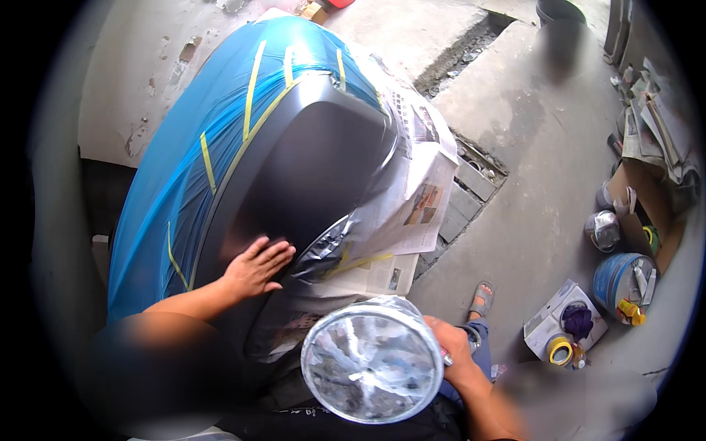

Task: The person uses a spray gun to apply gray paint to the front fender of a car. They repeatedly pause to touch and feel the painted surface with their hand, checking the finish before resuming spraying.

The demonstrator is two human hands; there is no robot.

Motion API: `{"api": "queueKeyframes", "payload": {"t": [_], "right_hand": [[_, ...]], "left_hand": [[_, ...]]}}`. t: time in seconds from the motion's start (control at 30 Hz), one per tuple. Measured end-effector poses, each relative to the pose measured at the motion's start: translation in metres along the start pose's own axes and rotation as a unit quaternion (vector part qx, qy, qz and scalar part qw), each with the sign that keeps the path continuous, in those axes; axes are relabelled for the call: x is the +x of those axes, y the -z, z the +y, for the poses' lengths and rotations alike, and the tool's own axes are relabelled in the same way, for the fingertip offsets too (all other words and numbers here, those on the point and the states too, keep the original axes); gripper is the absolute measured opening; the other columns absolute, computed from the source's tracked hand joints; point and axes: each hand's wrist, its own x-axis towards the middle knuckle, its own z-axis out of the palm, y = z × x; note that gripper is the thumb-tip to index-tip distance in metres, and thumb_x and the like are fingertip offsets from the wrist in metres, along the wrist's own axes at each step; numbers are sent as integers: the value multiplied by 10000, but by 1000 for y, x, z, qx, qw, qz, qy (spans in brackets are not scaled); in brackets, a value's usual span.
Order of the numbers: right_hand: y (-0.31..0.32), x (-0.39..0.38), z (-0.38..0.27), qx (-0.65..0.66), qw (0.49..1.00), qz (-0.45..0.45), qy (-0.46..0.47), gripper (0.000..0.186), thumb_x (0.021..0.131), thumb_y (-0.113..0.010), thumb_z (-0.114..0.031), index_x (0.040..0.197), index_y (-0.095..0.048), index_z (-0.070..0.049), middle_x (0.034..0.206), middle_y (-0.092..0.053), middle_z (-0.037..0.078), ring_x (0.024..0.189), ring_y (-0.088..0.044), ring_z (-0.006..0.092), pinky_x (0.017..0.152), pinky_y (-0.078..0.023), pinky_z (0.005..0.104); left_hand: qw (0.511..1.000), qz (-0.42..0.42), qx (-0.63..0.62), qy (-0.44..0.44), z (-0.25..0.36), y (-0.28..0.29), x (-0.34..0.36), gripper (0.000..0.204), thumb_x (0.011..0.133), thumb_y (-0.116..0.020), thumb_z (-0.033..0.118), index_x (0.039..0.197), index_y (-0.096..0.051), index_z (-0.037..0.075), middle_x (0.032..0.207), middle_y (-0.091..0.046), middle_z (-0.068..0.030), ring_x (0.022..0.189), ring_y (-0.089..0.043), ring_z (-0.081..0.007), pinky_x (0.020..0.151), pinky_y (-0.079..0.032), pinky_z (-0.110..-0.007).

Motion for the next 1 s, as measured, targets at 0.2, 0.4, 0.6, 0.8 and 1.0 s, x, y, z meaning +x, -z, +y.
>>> {"api": "queueKeyframes", "payload": {"t": [0.2,0.4,0.6,0.8,1.0], "right_hand": [[5,-14,6,-42,998,6,-47,301,755,-652,-78,1047,-644,-3,1004,-665,142,841,-669,273,742,-527,334],[-3,-27,7,-39,998,15,-39,285,751,-648,-74,1026,-646,-2,993,-665,138,844,-664,268,743,-525,334],[-11,-32,6,-48,998,32,-26,268,747,-643,-70,1006,-648,-1,982,-664,134,847,-660,263,744,-523,334],[-21,-47,15,-51,998,29,-35,252,742,-639,-66,986,-650,-1,971,-663,129,850,-655,258,745,-520,335],[-27,-55,21,-54,997,43,-43,236,738,-635,-62,965,-652,0,960,-662,125,853,-650,254,746,-518,335]], "left_hand": [[967,131,28,218,-66,48,125,825,842,-408,628,1430,-329,55,1536,-213,-87,1440,-102,-237,1155,-45,-483],[995,35,59,74,7,2,131,910,824,-365,683,1439,-289,15,1535,-212,-95,1438,-99,-234,1163,-30,-462],[987,119,37,100,-36,14,45,852,789,-446,656,1421,-359,92,1531,-233,-69,1436,-131,-239,1156,-74,-480],[946,145,28,289,-85,51,181,831,877,-371,631,1451,-268,38,1548,-170,-98,1445,-61,-226,1164,-11,-433],[978,36,134,157,-15,17,229,857,886,-272,659,1453,-247,17,1535,-215,-101,1432,-130,-236,1160,-40,-451]]}}
